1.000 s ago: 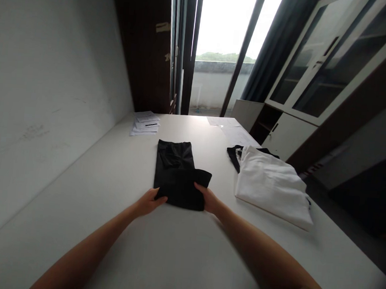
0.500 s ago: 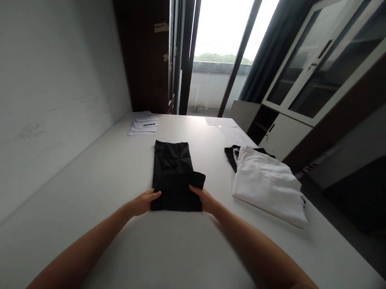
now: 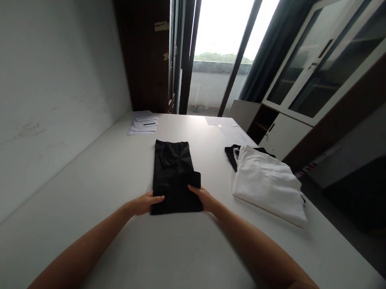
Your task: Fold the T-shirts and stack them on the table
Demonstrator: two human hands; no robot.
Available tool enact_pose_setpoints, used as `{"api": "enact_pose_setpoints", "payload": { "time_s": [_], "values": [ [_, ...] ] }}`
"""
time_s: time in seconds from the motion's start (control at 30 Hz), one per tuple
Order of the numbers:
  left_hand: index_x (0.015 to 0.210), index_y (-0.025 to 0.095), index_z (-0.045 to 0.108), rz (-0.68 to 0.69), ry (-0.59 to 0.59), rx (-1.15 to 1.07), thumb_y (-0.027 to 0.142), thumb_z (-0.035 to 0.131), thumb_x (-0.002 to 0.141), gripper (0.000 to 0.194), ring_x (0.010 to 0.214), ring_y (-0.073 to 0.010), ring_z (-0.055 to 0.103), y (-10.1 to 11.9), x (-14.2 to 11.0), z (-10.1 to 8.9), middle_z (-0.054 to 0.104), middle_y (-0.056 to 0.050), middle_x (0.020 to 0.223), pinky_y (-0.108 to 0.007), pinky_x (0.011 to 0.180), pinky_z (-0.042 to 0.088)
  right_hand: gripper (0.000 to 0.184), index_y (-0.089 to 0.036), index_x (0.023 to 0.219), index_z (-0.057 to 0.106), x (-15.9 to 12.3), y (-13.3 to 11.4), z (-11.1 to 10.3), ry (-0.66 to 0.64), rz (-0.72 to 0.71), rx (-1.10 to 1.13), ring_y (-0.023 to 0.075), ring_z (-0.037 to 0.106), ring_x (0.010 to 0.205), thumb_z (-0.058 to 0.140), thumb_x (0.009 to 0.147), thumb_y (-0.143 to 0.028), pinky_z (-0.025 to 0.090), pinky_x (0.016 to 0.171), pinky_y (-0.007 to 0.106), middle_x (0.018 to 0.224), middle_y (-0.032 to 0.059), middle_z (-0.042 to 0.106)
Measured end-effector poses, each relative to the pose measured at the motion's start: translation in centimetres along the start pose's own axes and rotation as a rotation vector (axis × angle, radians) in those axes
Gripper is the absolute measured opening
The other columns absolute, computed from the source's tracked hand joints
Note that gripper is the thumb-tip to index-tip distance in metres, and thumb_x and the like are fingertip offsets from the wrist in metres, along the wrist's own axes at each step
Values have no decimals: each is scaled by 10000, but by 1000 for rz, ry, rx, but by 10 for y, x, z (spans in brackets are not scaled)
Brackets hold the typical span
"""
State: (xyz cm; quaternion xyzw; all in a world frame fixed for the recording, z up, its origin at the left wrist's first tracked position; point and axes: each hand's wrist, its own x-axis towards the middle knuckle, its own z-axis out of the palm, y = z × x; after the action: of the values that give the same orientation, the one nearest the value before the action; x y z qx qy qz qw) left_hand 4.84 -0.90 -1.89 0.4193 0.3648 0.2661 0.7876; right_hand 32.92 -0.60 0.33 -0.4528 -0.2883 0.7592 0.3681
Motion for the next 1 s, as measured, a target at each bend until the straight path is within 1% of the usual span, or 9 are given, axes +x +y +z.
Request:
{"api": "enact_pose_setpoints", "payload": {
  "time_s": [0.07, 0.13, 0.37, 0.57, 0.7, 0.87, 0.93, 1.0],
  "values": [
    [1164, 151, 692, 3, 14, 16, 418, 928, 687, 596, 1076, -293, 712, 0, 0, 1, 757, -129, 1152, -428, 994, 528, 369, -136, 1066, 696, -1, -1, 1, 3, 8, -9, 277, 774, 888, 811, 841, -405, 627, 913, 455, 932, 116, 785],
    [1143, 147, 698, 8, 38, 27, 411, 940, 667, 596, 1054, -285, 712, 0, 0, 2, 761, -120, 1133, -418, 987, 525, 379, -137, 1080, 693, -1, -1, 2, 4, 9, -17, 276, 775, 885, 807, 843, -410, 629, 904, 452, 929, 112, 785],
    [1086, 139, 720, 13, 90, 15, 439, 925, 674, 549, 1001, -270, 717, -1, 3, 4, 769, -113, 1063, -401, 959, 534, 380, -153, 1082, 691, 2, 3, 3, 7, -37, -39, 274, 773, 851, 814, 827, -406, 642, 854, 435, 923, 104, 784],
    [1053, 121, 727, 28, 104, 48, 429, 933, 654, 545, 935, -254, 717, -1, 3, 4, 766, -103, 967, -381, 909, 540, 400, -163, 1052, 693, 7, 10, -3, -5, -82, -98, 268, 766, 816, 844, 779, -413, 643, 811, 416, 923, 98, 782],
    [1050, 125, 725, 47, 108, 68, 411, 919, 681, 506, 922, -242, 713, -3, 5, 2, 762, -97, 988, -368, 898, 535, 440, -166, 1066, 699, 8, 13, -3, -19, -124, -123, 267, 764, 825, 857, 750, -430, 640, 798, 400, 947, 94, 782],
    [1080, 131, 722, 78, 117, 64, 397, 902, 712, 489, 955, -253, 717, -7, 7, 0, 767, -101, 1017, -369, 904, 542, 471, -181, 1053, 711, 4, 15, 3, 25, -201, -129, 269, 758, 850, 868, 713, -467, 631, 792, 393, 973, 85, 782],
    [1097, 135, 721, 70, 124, 30, 399, 891, 731, 483, 958, -261, 727, -7, 7, 0, 773, -110, 1028, -375, 904, 553, 490, -174, 1031, 721, 3, 14, 4, 28, -225, -170, 268, 750, 853, 870, 695, -499, 622, 793, 391, 969, 87, 779],
    [1104, 129, 724, 60, 117, -40, 409, 869, 762, 465, 960, -278, 741, -6, 6, 2, 778, -128, 1023, -391, 911, 563, 509, -164, 1004, 731, 3, 12, 1, 14, -280, -274, 268, 735, 857, 871, 679, -531, 610, 791, 389, 947, 81, 773]
  ]
}}
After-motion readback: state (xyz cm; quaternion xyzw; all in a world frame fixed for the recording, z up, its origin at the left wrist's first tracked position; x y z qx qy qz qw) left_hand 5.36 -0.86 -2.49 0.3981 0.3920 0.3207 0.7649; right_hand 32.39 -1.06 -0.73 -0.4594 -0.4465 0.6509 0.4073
